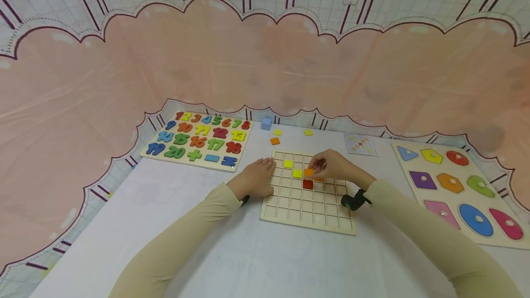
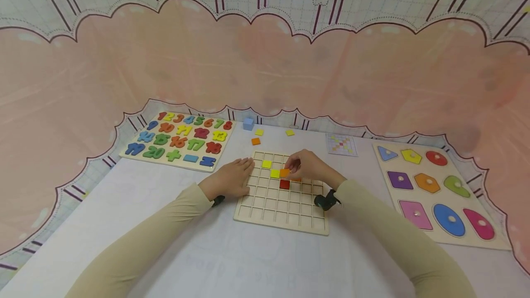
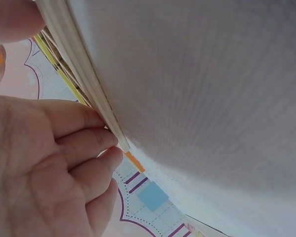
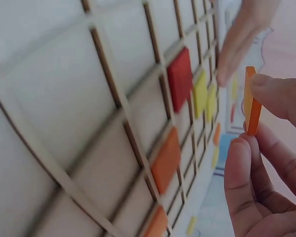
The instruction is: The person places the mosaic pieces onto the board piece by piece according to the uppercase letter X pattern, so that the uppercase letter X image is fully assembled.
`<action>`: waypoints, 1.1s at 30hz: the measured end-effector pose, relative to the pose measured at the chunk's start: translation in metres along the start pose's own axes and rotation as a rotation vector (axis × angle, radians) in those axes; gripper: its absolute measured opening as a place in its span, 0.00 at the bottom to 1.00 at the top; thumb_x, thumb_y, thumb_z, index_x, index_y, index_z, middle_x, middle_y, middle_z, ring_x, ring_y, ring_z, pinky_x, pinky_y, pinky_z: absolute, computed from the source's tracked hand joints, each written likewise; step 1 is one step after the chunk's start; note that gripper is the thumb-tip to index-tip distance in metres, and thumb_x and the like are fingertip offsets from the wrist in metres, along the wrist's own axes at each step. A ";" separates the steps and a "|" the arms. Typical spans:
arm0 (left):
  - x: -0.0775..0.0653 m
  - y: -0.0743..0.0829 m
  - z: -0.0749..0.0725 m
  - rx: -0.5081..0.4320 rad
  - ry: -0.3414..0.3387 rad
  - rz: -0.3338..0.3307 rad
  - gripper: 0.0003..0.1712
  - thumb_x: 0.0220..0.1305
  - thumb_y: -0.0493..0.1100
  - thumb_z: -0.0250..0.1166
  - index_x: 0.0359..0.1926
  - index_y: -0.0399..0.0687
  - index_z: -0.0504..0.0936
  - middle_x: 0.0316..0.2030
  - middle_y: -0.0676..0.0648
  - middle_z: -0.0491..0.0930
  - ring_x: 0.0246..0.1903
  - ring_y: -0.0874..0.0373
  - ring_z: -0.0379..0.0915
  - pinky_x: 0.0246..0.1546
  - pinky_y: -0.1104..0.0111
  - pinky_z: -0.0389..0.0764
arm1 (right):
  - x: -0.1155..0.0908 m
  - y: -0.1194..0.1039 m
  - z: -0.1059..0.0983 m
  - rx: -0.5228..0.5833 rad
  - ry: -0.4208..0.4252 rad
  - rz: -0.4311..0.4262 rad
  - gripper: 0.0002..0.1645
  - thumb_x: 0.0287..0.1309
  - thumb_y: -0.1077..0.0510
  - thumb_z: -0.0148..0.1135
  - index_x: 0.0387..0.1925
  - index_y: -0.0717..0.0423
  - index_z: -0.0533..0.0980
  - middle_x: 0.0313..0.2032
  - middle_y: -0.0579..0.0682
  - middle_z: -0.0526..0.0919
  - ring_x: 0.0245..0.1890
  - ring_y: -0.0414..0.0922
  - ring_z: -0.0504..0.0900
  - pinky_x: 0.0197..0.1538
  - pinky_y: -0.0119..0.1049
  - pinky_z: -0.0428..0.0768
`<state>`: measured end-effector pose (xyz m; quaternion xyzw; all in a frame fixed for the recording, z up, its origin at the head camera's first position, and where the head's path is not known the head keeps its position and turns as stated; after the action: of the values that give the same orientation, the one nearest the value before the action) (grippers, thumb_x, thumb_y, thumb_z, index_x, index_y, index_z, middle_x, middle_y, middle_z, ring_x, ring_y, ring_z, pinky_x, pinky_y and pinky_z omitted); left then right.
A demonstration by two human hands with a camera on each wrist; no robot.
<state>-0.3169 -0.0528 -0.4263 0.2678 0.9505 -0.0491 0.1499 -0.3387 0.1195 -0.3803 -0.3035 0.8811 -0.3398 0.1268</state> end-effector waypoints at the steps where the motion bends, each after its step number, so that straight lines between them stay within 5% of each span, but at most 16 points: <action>1: 0.000 0.000 0.000 -0.009 -0.001 -0.002 0.43 0.62 0.54 0.53 0.71 0.37 0.51 0.73 0.41 0.50 0.73 0.50 0.44 0.75 0.63 0.45 | -0.001 0.000 0.003 0.003 -0.005 -0.003 0.11 0.45 0.64 0.71 0.32 0.65 0.81 0.27 0.54 0.82 0.26 0.39 0.75 0.33 0.25 0.79; 16: -0.001 0.000 -0.002 0.011 0.005 -0.005 0.44 0.62 0.55 0.53 0.72 0.37 0.51 0.73 0.42 0.50 0.73 0.50 0.44 0.74 0.62 0.47 | -0.003 -0.013 0.042 -0.005 -0.104 -0.021 0.11 0.43 0.61 0.73 0.31 0.62 0.82 0.26 0.51 0.81 0.24 0.35 0.74 0.29 0.24 0.77; 33: -0.002 0.002 -0.001 0.009 0.006 -0.006 0.43 0.62 0.55 0.53 0.72 0.38 0.51 0.73 0.42 0.50 0.73 0.50 0.44 0.74 0.62 0.47 | -0.006 -0.012 0.043 -0.011 -0.121 -0.005 0.07 0.45 0.63 0.72 0.29 0.58 0.82 0.25 0.47 0.81 0.24 0.36 0.73 0.29 0.25 0.76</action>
<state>-0.3146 -0.0521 -0.4244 0.2658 0.9514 -0.0529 0.1459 -0.3100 0.0941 -0.4042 -0.3263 0.8730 -0.3162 0.1771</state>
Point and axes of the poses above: each hand's wrist, its own x-axis towards the middle knuckle, its own z-axis out of the palm, y = z × x, the point moved 7 cm from there along x, towards the middle knuckle
